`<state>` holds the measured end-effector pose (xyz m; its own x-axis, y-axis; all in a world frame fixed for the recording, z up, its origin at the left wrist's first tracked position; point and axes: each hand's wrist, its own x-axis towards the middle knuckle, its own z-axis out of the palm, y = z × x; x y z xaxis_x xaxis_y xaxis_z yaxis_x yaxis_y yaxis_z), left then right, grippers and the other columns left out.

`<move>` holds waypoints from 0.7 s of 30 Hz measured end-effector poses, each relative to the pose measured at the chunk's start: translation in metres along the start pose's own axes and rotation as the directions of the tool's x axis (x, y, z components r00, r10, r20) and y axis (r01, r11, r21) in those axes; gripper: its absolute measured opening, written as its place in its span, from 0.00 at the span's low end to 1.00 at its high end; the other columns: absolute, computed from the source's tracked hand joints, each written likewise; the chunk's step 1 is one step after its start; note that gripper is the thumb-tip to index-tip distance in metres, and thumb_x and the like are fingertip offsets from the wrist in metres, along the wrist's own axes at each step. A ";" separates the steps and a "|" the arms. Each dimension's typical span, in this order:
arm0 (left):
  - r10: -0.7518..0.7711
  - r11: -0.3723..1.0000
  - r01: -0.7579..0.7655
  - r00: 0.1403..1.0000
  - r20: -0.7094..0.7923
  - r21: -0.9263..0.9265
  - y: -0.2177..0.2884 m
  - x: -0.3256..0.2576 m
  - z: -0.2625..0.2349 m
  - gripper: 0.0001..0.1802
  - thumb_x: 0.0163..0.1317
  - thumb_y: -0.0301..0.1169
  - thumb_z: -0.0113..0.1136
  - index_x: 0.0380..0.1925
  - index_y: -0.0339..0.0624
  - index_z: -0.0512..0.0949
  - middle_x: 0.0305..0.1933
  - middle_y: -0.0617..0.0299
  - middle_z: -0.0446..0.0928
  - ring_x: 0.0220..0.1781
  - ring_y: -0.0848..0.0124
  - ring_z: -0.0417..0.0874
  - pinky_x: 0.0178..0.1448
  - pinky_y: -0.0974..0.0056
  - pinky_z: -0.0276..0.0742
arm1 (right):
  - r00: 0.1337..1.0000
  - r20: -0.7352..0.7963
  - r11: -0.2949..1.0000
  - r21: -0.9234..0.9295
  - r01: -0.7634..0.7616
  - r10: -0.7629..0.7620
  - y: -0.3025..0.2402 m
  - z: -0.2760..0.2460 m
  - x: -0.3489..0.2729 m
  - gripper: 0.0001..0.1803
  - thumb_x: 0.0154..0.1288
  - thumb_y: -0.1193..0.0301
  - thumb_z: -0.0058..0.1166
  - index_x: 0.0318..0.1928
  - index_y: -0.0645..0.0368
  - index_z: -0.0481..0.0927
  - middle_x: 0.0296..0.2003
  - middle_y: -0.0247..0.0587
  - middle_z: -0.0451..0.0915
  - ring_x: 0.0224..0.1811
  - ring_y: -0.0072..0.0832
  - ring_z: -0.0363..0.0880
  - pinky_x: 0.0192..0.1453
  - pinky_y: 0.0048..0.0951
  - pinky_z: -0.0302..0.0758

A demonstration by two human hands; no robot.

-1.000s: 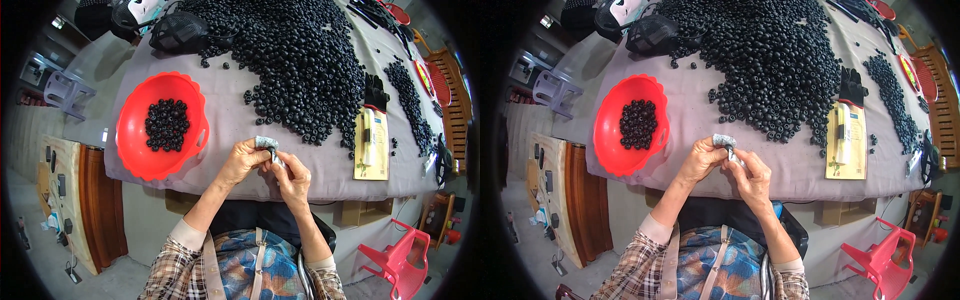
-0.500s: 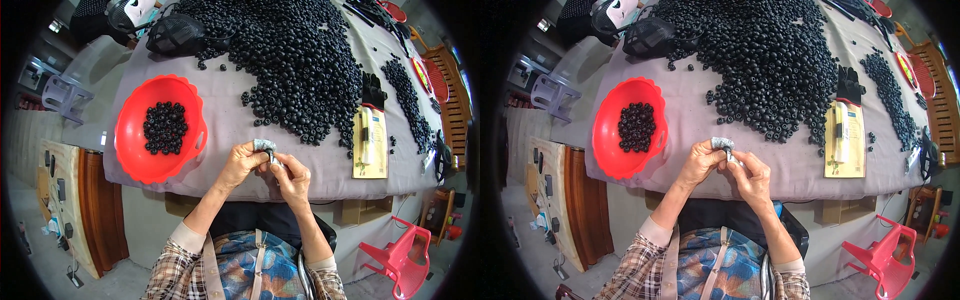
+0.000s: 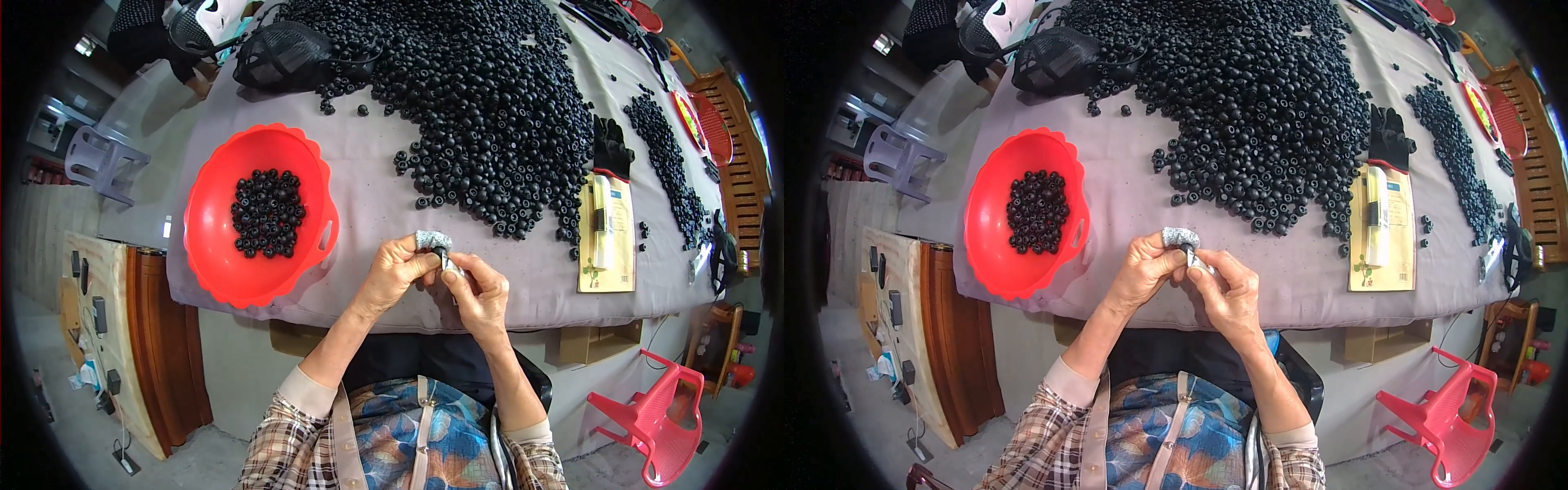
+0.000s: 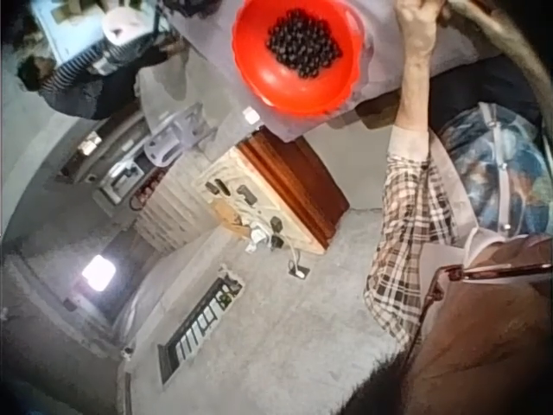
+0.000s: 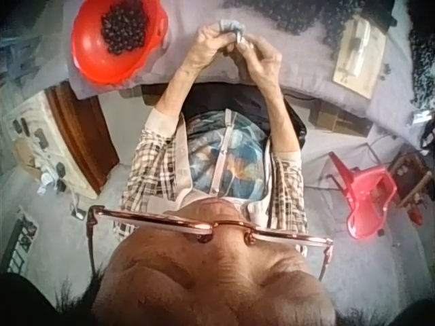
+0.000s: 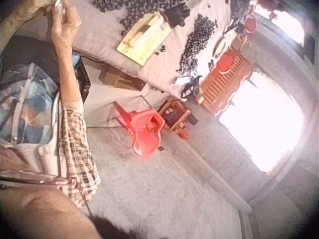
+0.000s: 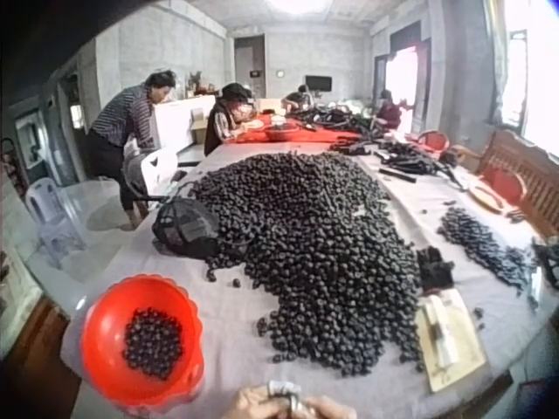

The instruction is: The person sorts small black spheres by hand on a table, then marks them with a marker pen.

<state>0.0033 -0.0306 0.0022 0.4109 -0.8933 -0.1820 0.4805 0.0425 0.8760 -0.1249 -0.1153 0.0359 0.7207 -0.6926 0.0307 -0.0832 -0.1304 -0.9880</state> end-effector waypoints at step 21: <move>-0.010 0.996 0.011 1.000 0.020 -0.088 0.006 -0.001 0.005 0.06 0.61 0.27 0.55 0.36 0.39 0.78 0.21 0.69 0.74 0.21 0.83 0.71 0.23 0.77 0.65 | 0.998 -0.011 0.994 0.091 -0.064 0.065 0.015 -0.001 0.001 0.10 0.60 0.73 0.56 0.41 0.65 0.77 0.24 0.31 0.76 0.26 0.13 0.70 0.29 0.18 0.68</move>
<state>0.0018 -0.0321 0.0105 0.3909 -0.9024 -0.1815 0.5510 0.0715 0.8314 -0.1257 -0.1183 0.0215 0.7062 -0.7073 -0.0320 -0.0662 -0.0210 -0.9976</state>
